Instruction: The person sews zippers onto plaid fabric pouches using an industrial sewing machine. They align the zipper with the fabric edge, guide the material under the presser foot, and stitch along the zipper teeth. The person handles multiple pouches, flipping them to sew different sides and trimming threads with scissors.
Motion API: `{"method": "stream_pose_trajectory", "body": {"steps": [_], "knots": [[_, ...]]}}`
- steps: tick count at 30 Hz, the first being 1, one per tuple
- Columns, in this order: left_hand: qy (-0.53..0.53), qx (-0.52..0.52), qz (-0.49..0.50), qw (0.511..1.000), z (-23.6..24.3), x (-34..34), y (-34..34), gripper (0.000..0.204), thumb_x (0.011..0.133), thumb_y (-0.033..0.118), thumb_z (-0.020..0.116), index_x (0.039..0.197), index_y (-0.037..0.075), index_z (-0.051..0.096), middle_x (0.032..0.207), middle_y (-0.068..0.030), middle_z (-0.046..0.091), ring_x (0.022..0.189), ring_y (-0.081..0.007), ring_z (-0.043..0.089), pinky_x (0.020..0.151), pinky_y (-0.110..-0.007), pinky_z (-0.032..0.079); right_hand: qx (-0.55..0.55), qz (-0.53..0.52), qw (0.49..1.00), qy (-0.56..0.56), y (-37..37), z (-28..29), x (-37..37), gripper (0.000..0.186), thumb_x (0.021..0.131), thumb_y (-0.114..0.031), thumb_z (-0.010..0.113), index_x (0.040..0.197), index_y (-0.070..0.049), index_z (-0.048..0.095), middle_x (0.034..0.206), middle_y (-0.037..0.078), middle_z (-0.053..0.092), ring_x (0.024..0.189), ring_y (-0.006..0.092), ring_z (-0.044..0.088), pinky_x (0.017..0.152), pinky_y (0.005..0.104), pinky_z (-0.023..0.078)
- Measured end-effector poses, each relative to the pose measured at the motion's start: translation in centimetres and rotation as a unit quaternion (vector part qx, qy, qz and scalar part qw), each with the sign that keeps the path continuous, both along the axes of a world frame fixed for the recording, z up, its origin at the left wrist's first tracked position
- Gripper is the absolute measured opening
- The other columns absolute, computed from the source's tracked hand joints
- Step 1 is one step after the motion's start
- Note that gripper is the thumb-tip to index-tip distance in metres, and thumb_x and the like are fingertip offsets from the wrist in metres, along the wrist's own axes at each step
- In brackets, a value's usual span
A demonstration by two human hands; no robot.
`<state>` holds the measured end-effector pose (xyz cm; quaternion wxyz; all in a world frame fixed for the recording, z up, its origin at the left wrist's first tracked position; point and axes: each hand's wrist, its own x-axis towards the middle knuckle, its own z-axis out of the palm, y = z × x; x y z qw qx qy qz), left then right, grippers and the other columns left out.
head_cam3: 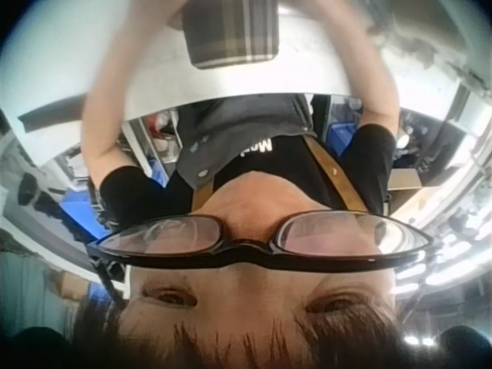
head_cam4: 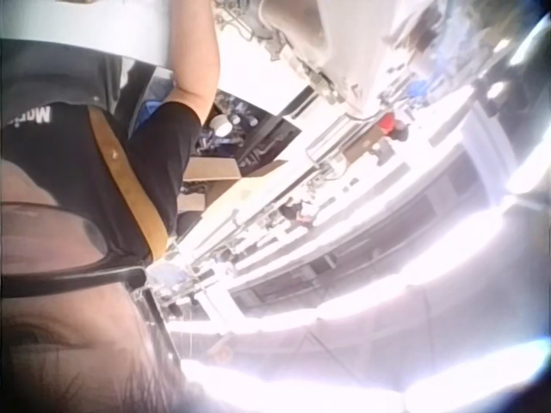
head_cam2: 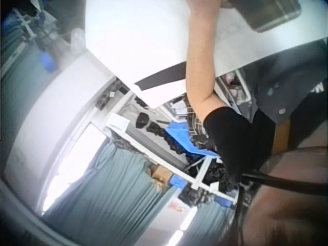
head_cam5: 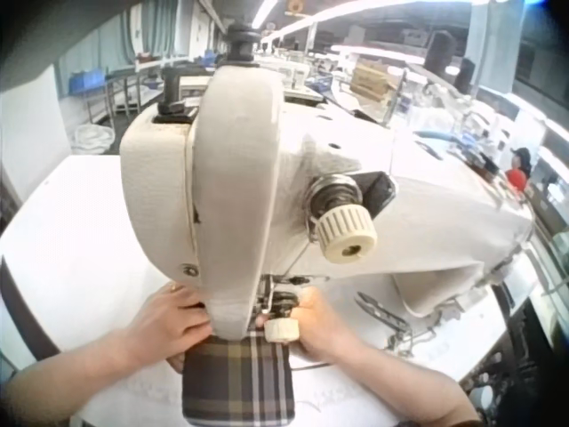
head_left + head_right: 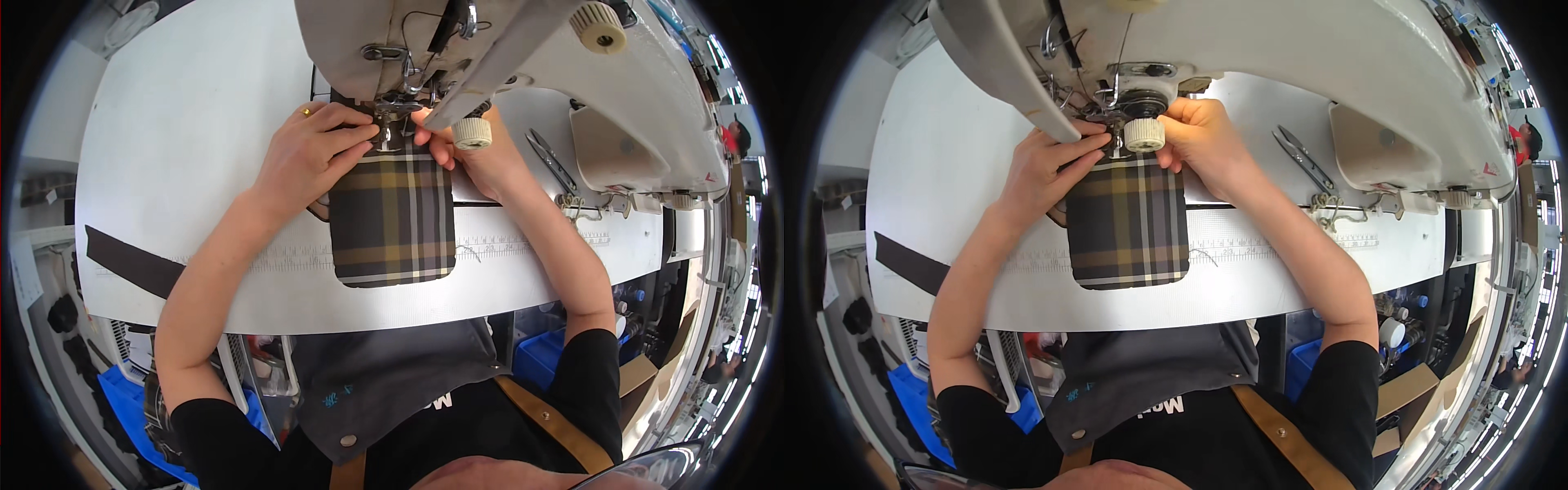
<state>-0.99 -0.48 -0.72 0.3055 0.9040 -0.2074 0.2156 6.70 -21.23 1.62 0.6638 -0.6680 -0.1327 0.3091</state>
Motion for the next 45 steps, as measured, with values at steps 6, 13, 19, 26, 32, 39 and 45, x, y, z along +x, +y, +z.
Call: {"method": "stream_pose_trajectory", "body": {"steps": [6,13,19,26,32,39,45], "knots": [[0.004,-0.014,0.012,1.000,-0.1,-0.1,-0.1,0.014,0.077,0.010,0.066,0.091,0.008,0.070,0.094,-0.0008,0.065,0.083,-0.0214,0.058,0.085,-0.035,0.045,0.096,-0.008,0.994,-0.049,-0.3,-0.2,0.3,0.011,0.084,-0.011,0.059,0.084,-0.001,0.062,0.064,0.002,0.058,0.054,0.0100,0.054,0.050,0.0231,0.041],[-0.012,-0.008,0.023,1.000,-0.1,-0.2,-0.3,0.012,0.078,0.009,0.066,0.089,0.007,0.069,0.092,-0.0026,0.065,0.083,-0.0247,0.060,0.086,-0.037,0.046,-0.118,0.002,0.841,-0.529,-0.8,-2.0,-0.2,0.013,0.072,-0.009,0.066,0.085,-0.007,0.065,0.086,0.009,0.058,0.080,0.0253,0.053,0.070,0.0357,0.042],[0.009,-0.043,0.029,0.999,0.0,0.0,-0.2,0.013,0.076,0.010,0.068,0.089,0.007,0.068,0.092,-0.0041,0.065,0.083,-0.0257,0.060,0.082,-0.035,0.048,-0.161,0.022,0.710,-0.685,0.3,-2.1,-0.9,0.012,0.069,-0.010,0.069,0.080,-0.010,0.064,0.086,0.006,0.060,0.080,0.0264,0.053,0.072,0.0365,0.040],[0.024,-0.046,0.046,0.998,0.9,-0.1,-0.6,0.019,0.073,0.018,0.072,0.087,0.007,0.065,0.087,-0.0057,0.064,0.080,-0.0254,0.060,0.081,-0.036,0.047,-0.066,-0.006,0.843,-0.534,0.9,-3.4,0.0,0.012,0.067,-0.009,0.070,0.077,-0.013,0.065,0.078,0.003,0.060,0.080,0.0242,0.054,0.071,0.0347,0.038],[-0.082,0.031,0.043,0.995,-0.1,0.7,-0.4,0.014,0.076,0.017,0.069,0.085,0.008,0.065,0.084,-0.0044,0.063,0.080,-0.0234,0.059,0.078,-0.035,0.047,-0.081,-0.008,0.863,-0.499,0.9,-3.1,0.2,0.007,0.071,-0.011,0.068,0.076,-0.009,0.063,0.072,0.004,0.059,0.074,0.0224,0.055,0.066,0.0342,0.040],[0.152,-0.208,0.048,0.965,0.8,0.7,-0.6,0.011,0.079,0.010,0.066,0.085,0.001,0.067,0.080,-0.0062,0.065,0.072,-0.0166,0.059,0.070,-0.026,0.047,-0.170,0.110,0.712,-0.672,-2.6,0.8,-1.6,0.024,0.077,-0.019,0.071,0.090,0.000,0.065,0.073,0.006,0.066,0.061,0.0189,0.062,0.057,0.0293,0.049],[0.208,-0.274,0.015,0.939,1.0,1.2,-0.2,0.012,0.080,0.008,0.067,0.085,-0.003,0.068,0.079,-0.0041,0.067,0.074,-0.0096,0.059,0.071,-0.024,0.046,-0.098,0.126,0.682,-0.714,-1.2,-1.2,-7.5,0.020,0.069,-0.013,0.065,0.082,0.001,0.058,0.089,0.009,0.063,0.081,0.0275,0.063,0.073,0.0336,0.051]]}}
